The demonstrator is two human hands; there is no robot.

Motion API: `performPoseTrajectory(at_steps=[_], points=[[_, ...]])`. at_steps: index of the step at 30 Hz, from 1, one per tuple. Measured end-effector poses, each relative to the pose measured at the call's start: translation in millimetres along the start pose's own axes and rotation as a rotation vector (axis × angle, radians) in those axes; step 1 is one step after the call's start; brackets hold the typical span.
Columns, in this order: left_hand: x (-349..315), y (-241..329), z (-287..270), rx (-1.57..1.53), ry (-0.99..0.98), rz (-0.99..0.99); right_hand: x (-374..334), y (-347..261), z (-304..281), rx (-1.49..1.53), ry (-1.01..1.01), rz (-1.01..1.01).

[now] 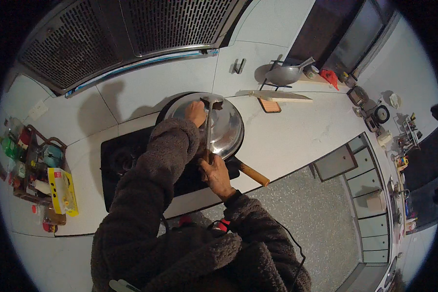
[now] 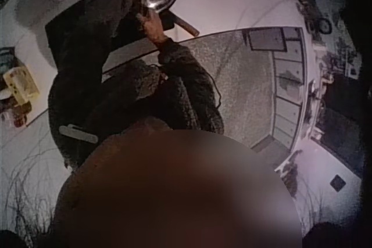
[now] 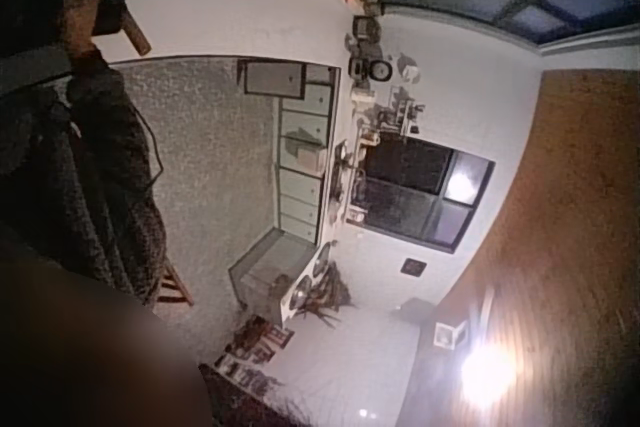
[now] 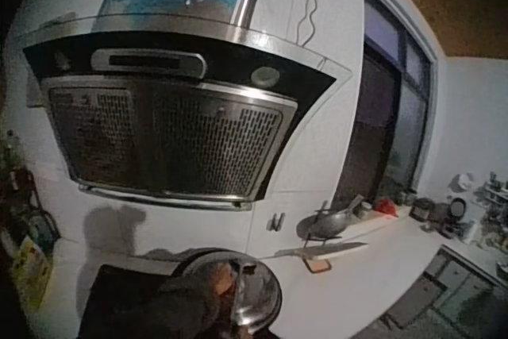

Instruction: The person tends a wood-burning stove by poking burning wood with a metal rod, then moves to the gas stove to stir food in a wok with a spatula and cover it. They later fill a ladle with water at the sink and pour it into the wok.

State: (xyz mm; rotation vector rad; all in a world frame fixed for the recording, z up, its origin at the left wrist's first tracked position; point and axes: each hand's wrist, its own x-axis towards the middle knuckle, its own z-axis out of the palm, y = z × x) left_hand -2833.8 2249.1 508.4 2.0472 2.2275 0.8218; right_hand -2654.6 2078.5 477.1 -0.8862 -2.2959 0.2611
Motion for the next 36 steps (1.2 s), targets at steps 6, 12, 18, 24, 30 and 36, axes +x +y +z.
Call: performPoseTrajectory(at_steps=[6, 12, 18, 24, 30, 36], points=[[-4, 2, -2, -0.001, 0.077, 0.013, -1, -6, 6, -0.022, 0.028, -0.014], [-9, 2, -12, -0.072, 0.035, -0.01, 0, -13, 0, -0.063, -0.002, 0.013], [-11, -3, -16, -0.109, -0.023, -0.017, 5, -24, -11, -0.086, 0.048, 0.068], [-9, -9, -41, -0.129, -0.071, 0.05, -1, -31, -23, -0.098, -0.003, 0.225], [-65, -6, -113, -0.498, 0.126, 0.249, -52, -26, -66, 0.061, 0.183, 0.4], [-162, 54, -160, -0.59, 0.194, 0.323, -161, -12, -126, -0.004, 0.321, 0.63]])
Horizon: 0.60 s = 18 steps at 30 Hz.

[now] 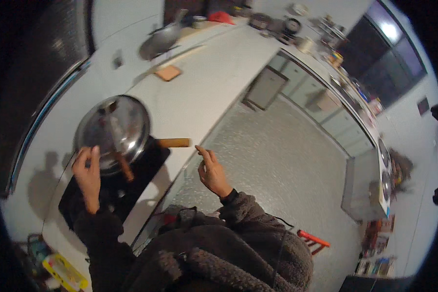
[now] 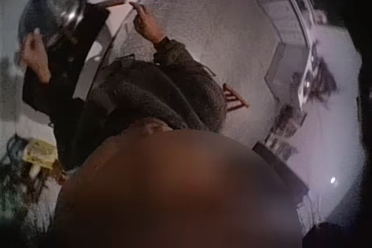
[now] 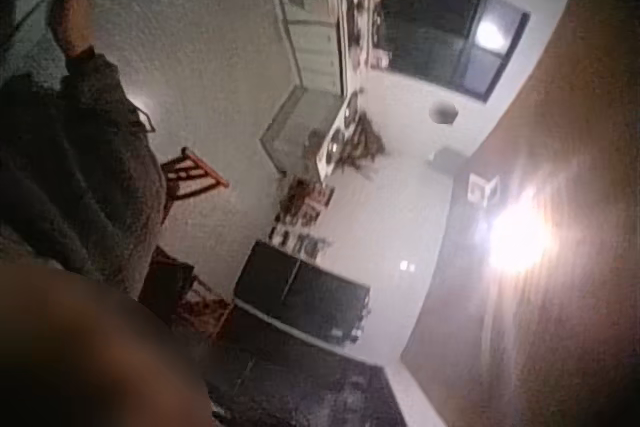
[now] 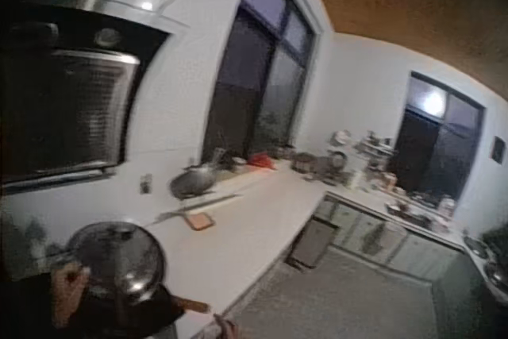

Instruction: The person tends a wood-burning stove by poking burning wood with a metal rod, then moves to the gas stove to stir food in a wok with a spatula and cover it. They later fill a ladle with water at the sink and pour it into the wok.

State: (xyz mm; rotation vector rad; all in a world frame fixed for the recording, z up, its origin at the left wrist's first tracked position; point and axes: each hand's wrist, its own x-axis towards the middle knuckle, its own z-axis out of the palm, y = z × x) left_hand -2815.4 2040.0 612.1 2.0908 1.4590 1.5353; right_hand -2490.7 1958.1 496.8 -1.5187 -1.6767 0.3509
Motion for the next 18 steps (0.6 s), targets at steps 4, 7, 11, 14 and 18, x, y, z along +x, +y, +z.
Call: performPoseTrajectory(at_steps=[4, 7, 11, 14, 18], points=[[-23, 63, 62, -0.115, -0.076, 0.06, -29, 47, -63, 0.046, 0.214, 0.009], [-36, 116, 142, -0.37, -0.206, 0.01, -59, 87, -127, 0.011, 0.278, 0.108], [-56, 196, 242, -0.593, -0.417, 0.024, -118, 132, -213, 0.048, 0.388, 0.252], [-66, 258, 315, -0.725, -0.457, 0.027, -163, 165, -273, 0.037, 0.511, 0.359], [-61, 321, 406, -0.819, -0.582, 0.089, -209, 219, -331, -0.139, 0.746, 0.404]])
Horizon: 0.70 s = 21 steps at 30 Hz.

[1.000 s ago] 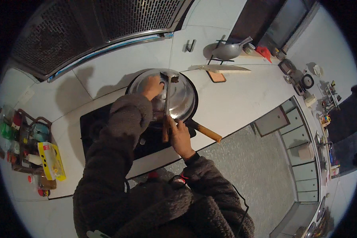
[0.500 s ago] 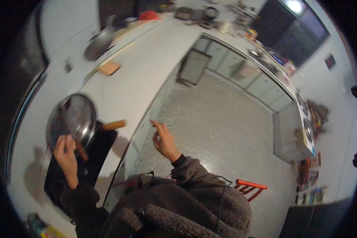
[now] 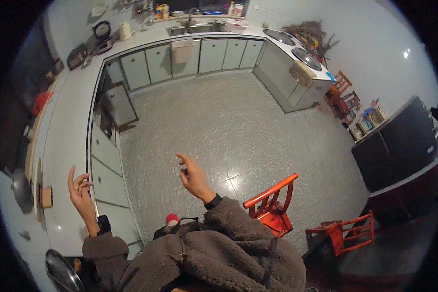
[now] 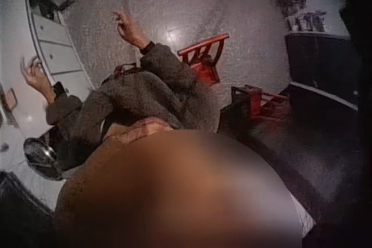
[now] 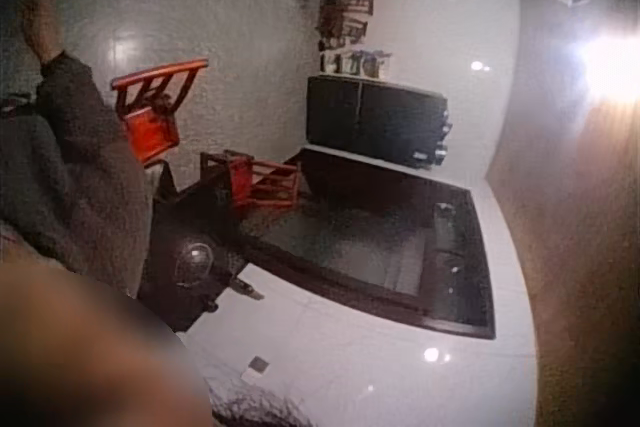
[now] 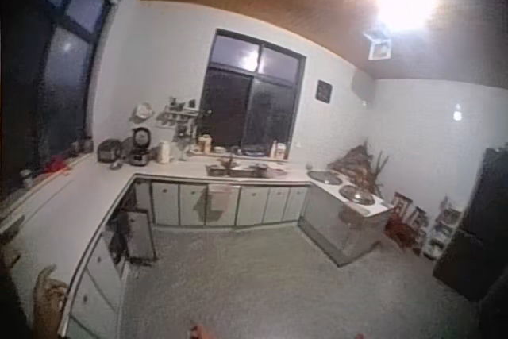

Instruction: The person tends a wood-burning stove by poking burning wood with a metal rod, then moves to the gas stove to stir food in a wok with a spatula and cover it. They later fill a ladle with water at the sink and pour it into the wok.

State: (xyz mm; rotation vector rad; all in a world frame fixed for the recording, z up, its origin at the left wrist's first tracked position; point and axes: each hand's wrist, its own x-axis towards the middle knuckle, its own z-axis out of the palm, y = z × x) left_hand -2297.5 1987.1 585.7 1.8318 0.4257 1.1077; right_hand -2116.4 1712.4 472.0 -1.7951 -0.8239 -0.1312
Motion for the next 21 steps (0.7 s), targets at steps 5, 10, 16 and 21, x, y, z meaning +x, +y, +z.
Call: performPoseTrajectory(at_steps=[5, 10, 16, 21], points=[[97, -26, 137, 0.115, -0.203, 0.044, 38, 99, -87, -0.185, 0.313, 0.179], [183, -36, 342, -0.104, -0.435, 0.119, 71, 189, -170, -0.257, 0.51, 0.543], [209, -30, 640, -0.28, -0.774, 0.132, 85, 278, -256, -0.311, 0.81, 0.834], [175, 18, 812, -0.284, -1.104, 0.289, 75, 313, -314, -0.417, 1.026, 1.024]])
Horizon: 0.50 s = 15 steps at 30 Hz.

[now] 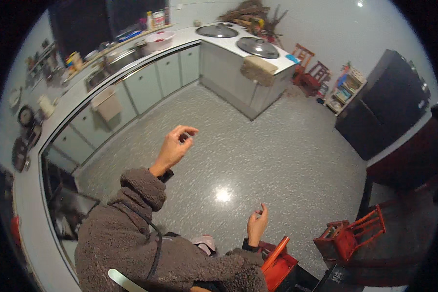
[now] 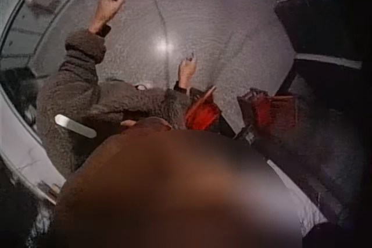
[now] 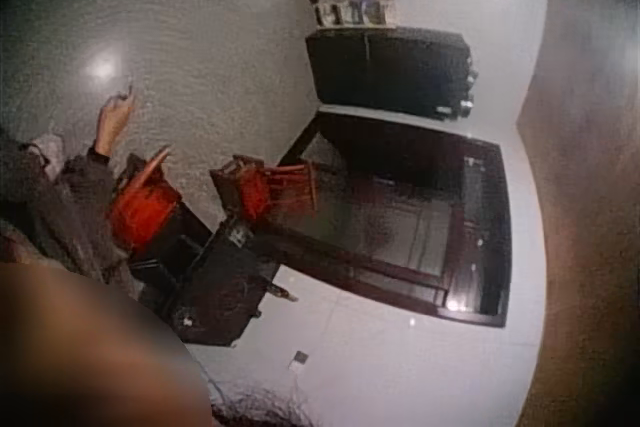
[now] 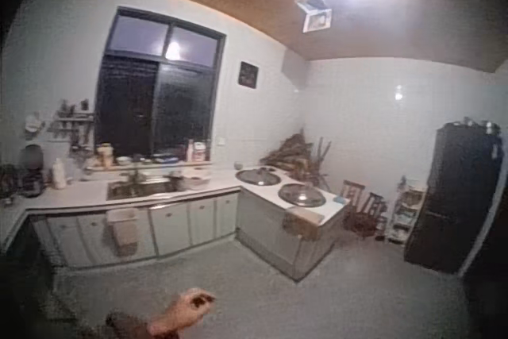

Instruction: The person tends a wood-burning stove by poking burning wood with a metal rod, then moves to the gas stove to stir food in a wok with a spatula and cover it. They later fill a ladle with water at the sink and pour it into the wok.

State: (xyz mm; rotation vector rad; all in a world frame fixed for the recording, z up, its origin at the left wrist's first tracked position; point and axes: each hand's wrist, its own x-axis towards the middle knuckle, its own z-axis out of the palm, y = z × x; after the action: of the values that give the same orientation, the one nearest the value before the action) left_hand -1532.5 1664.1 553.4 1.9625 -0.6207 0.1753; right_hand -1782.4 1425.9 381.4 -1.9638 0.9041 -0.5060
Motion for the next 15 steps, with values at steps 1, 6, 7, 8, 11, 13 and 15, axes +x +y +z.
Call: performPoseTrajectory(at_steps=[1, 6, 7, 8, 11, 13, 15], points=[[23, -2, 17, 0.009, -0.03, 0.037, 14, -1, 1, -0.037, 0.036, 0.003], [129, -48, 51, -0.003, -0.019, 0.023, 138, -35, 33, -0.151, 0.009, 0.034], [152, -63, 44, 0.015, 0.017, 0.04, 169, -51, 49, -0.118, -0.012, 0.004], [168, -79, 33, 0.035, 0.056, 0.055, 200, -68, 67, -0.084, -0.036, -0.029], [212, -131, -4, 0.043, 0.197, -0.114, 298, -122, 120, -0.063, -0.138, -0.191], [228, -167, -30, 0.077, 0.306, -0.186, 345, -153, 162, -0.066, -0.217, -0.292], [250, -202, -49, 0.107, 0.388, -0.316, 397, -184, 208, -0.058, -0.279, -0.391]])
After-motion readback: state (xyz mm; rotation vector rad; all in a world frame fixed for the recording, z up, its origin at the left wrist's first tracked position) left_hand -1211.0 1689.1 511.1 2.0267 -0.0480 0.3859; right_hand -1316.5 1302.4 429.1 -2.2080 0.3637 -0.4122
